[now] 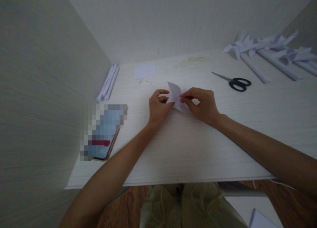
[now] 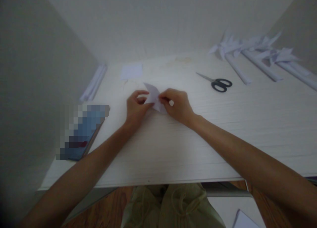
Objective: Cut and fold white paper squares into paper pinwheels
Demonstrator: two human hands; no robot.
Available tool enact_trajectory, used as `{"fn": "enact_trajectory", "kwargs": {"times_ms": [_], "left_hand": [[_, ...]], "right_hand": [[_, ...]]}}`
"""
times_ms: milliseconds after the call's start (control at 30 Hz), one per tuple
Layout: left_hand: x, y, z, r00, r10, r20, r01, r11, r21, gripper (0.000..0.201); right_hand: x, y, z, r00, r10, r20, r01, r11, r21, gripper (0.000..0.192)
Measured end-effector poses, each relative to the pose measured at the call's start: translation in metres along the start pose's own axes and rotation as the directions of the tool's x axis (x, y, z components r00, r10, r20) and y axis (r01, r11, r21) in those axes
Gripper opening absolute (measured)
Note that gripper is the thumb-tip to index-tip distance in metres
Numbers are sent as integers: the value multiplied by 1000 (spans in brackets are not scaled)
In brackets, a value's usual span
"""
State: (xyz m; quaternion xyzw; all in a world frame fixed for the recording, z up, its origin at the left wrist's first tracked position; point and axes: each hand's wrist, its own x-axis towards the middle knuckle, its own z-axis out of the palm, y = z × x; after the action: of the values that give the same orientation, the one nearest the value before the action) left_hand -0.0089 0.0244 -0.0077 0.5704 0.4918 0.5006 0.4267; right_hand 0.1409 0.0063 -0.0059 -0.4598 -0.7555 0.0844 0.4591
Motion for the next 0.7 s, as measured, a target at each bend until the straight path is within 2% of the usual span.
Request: {"fn": "enact_trajectory", "kwargs": {"times_ms": [133,367,533,700], "left_hand": [[0,0,0,1000,-9,-20,9,1000,-6,32],[0,1,1,1000,-8,-29,8,1000,-3,31],[0,3,1,1000,-20,-22,20,1000,-13,32],[-1,3,0,1000,-22,-17,22,1000,12,31]], "right_hand": [[-1,2,1,999,-49,15,50,998,-42,15],[-2,0,0,998,-64,10,64,996,-68,15],[-1,2,2,988,-154,-13,154,987,-56,13],[0,3,4,989,-147,-29,143,983,-118,13]]}}
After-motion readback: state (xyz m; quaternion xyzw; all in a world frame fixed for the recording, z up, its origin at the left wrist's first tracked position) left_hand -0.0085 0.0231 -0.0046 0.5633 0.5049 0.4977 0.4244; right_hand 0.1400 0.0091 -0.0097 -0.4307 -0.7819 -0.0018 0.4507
